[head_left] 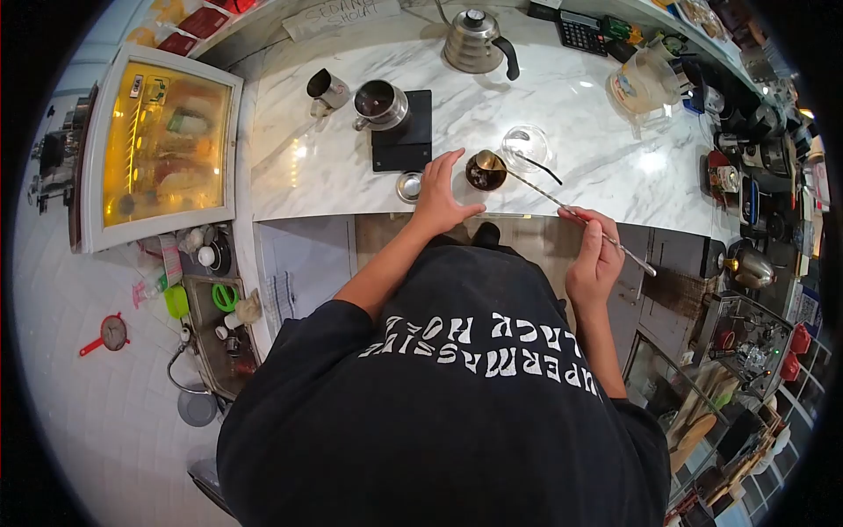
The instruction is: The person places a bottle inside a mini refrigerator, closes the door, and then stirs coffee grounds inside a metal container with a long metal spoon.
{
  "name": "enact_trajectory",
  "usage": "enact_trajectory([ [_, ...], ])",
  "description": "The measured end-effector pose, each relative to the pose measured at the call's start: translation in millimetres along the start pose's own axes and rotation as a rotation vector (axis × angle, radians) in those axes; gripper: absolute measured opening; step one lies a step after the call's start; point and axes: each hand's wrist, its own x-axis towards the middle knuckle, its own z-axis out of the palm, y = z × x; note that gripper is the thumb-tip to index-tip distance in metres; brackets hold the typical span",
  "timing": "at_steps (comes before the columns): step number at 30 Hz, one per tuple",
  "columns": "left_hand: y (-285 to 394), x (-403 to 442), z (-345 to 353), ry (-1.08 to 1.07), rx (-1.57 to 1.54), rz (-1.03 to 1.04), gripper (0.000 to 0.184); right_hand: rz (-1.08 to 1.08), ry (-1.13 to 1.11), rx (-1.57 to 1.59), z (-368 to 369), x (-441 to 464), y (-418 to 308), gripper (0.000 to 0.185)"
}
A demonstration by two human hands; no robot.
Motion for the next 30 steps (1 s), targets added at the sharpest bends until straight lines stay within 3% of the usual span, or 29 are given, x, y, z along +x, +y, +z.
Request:
enact_trajectory([
  [5,5.2,-4.2,27.5,0.02,-0.009,-0.072,0.116,-0.005,-0.049,-0.009,-9.9,7.0,12.4,0.029],
  [12,14.2,1.0,52.2,0.184,-0.052,-0.204,0.109,-0.012,-0.172,-0.071,-14.5,13.1,16.6,0.029],
  [18,26.0,-2.8,36.8,0.309,0.033,-0.077,0.09,-0.063,-0.222,-0.109,-21.6,17.6,18.5,0.027],
  [30,86.9,-24.9,-8.4,0.489,0.019,0.093,0.081,-0.285,-0.29,0.018,-23.7,26.4,-5.4,0.019],
])
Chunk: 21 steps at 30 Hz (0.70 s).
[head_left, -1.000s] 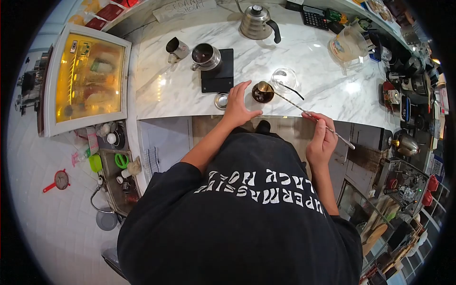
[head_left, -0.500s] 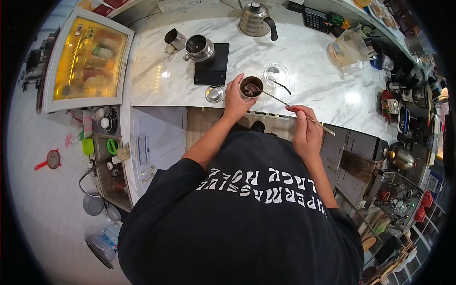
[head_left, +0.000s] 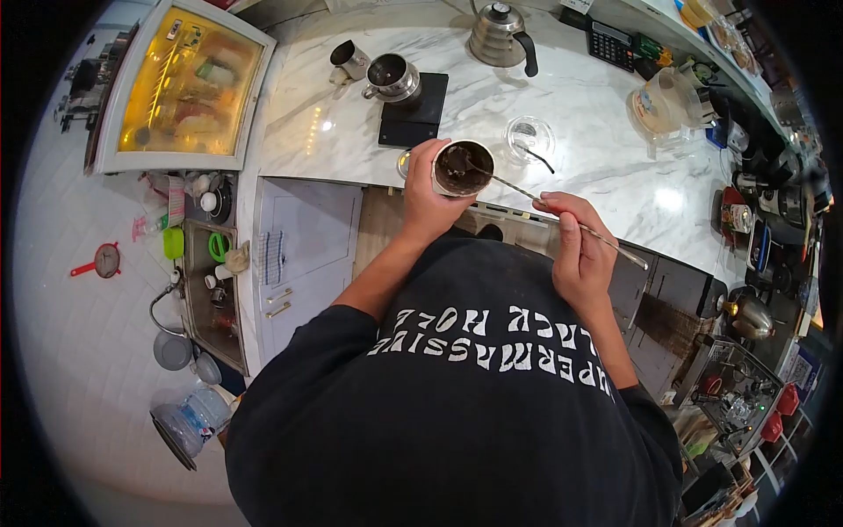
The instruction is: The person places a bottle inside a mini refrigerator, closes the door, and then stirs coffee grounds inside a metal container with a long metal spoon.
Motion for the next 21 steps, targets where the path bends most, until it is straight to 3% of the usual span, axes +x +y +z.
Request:
enact_trajectory([
  [10,17.5,24.9,-32.6,-0.086,0.019,0.159,0.083,-0.062,-0.017,0.025,-7.9,1.0,-8.5,0.017],
  [21,33.8,7.9,-34.8,-0.065,0.009,0.115,0.086,-0.148,-0.058,0.029,-17.9,0.8,-20.8,0.015],
])
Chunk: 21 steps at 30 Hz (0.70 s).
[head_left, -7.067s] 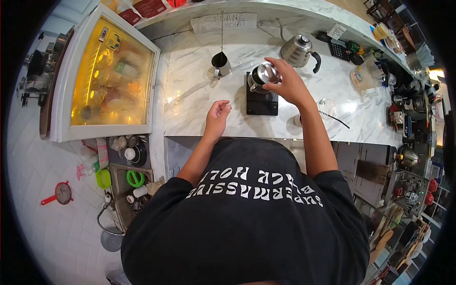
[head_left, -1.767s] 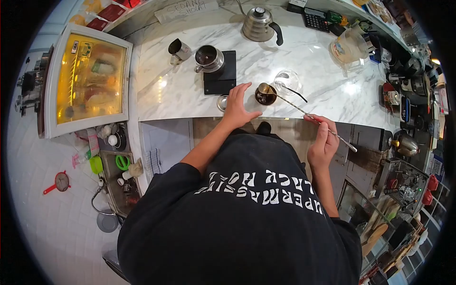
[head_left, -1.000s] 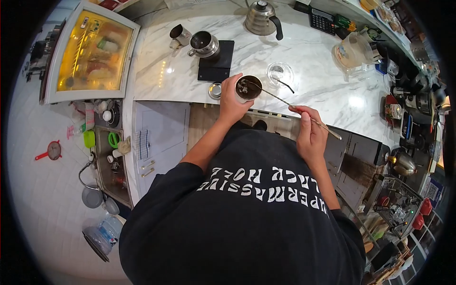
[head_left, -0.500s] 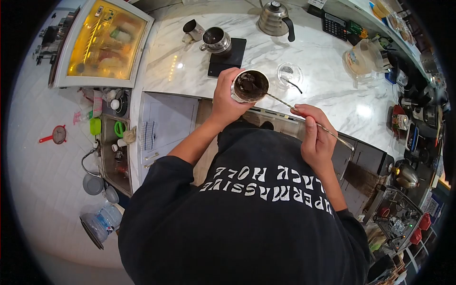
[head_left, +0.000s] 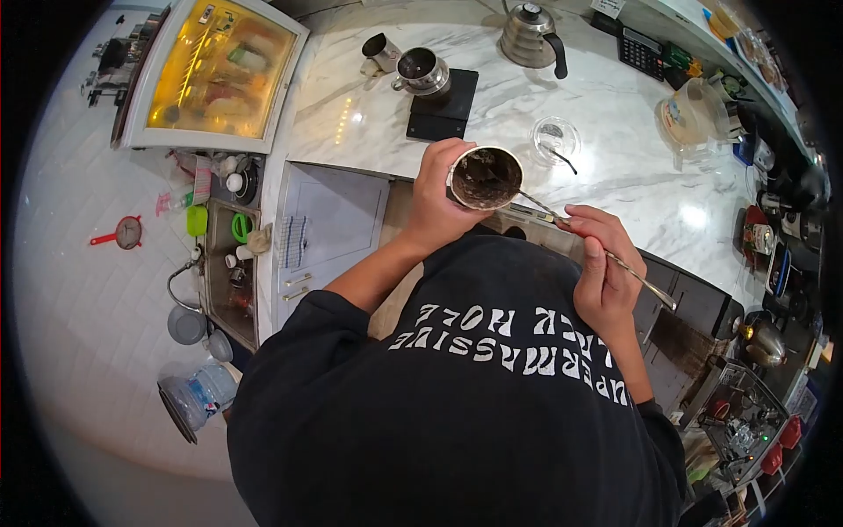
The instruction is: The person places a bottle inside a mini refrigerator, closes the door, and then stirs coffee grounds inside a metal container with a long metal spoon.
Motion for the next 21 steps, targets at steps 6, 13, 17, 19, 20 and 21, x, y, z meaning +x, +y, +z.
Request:
enact_trajectory([
  [6,4.0,-3.8,-4.4,0.059,0.031,0.006,0.086,-0.019,-0.036,0.035,5.6,3.5,-1.2,0.014],
  [13,4.0,-8.7,-8.6,0.102,0.072,-0.018,0.086,-0.024,-0.06,0.071,10.6,6.8,-3.1,0.014],
  [17,6.0,-7.7,-13.5,0.104,0.128,0.017,0.089,0.065,-0.034,0.169,14.4,2.6,2.8,0.02],
  [19,4.8,-10.8,-14.7,0.101,0.145,0.013,0.09,0.181,-0.009,0.233,15.6,-1.3,3.9,0.025],
  [20,4.3,-11.9,-15.5,0.1,0.153,0.013,0.091,0.239,0.005,0.264,16.2,-2.4,4.3,0.027],
  [21,3.9,-12.7,-16.0,0.106,0.152,0.02,0.091,0.257,0.019,0.277,16.7,-2.0,5.6,0.028],
])
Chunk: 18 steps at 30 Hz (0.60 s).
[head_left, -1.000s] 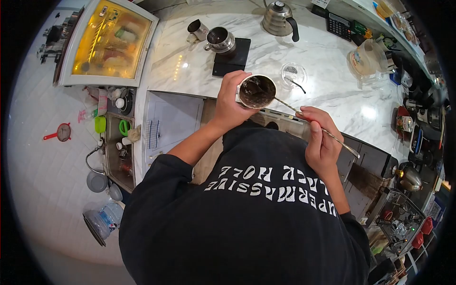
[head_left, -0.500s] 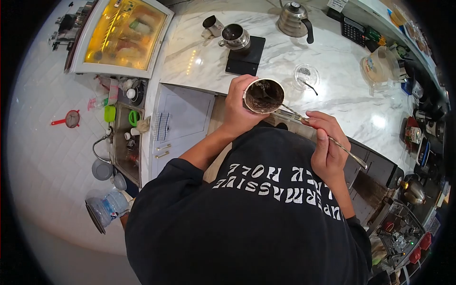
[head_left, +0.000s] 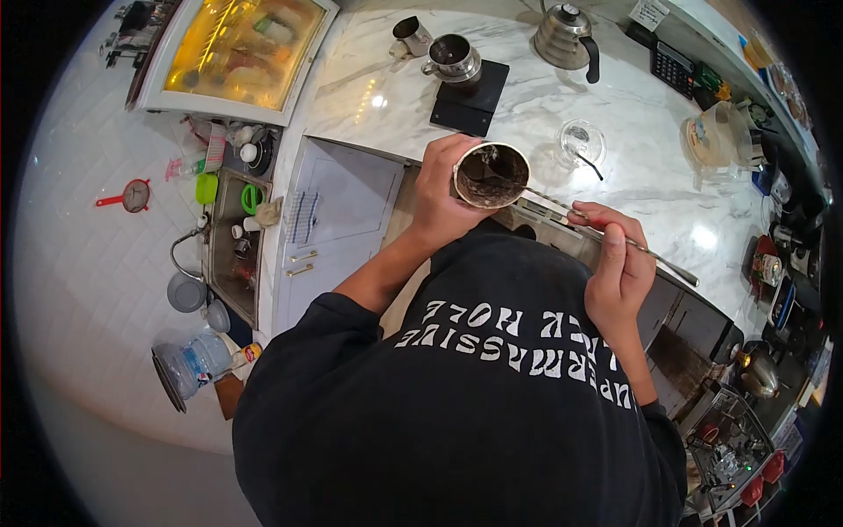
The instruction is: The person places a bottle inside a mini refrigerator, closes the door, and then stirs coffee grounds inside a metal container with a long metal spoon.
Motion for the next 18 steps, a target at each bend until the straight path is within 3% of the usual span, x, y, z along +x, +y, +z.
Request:
enact_trajectory([
  [5,-0.3,3.2,-5.6,0.015,0.033,0.019,0.09,0.066,0.073,0.111,3.2,5.9,-1.7,0.03],
  [18,-8.7,9.8,-24.6,0.005,0.04,0.02,0.088,-0.182,-0.099,-0.118,15.4,14.5,-8.8,0.021],
])
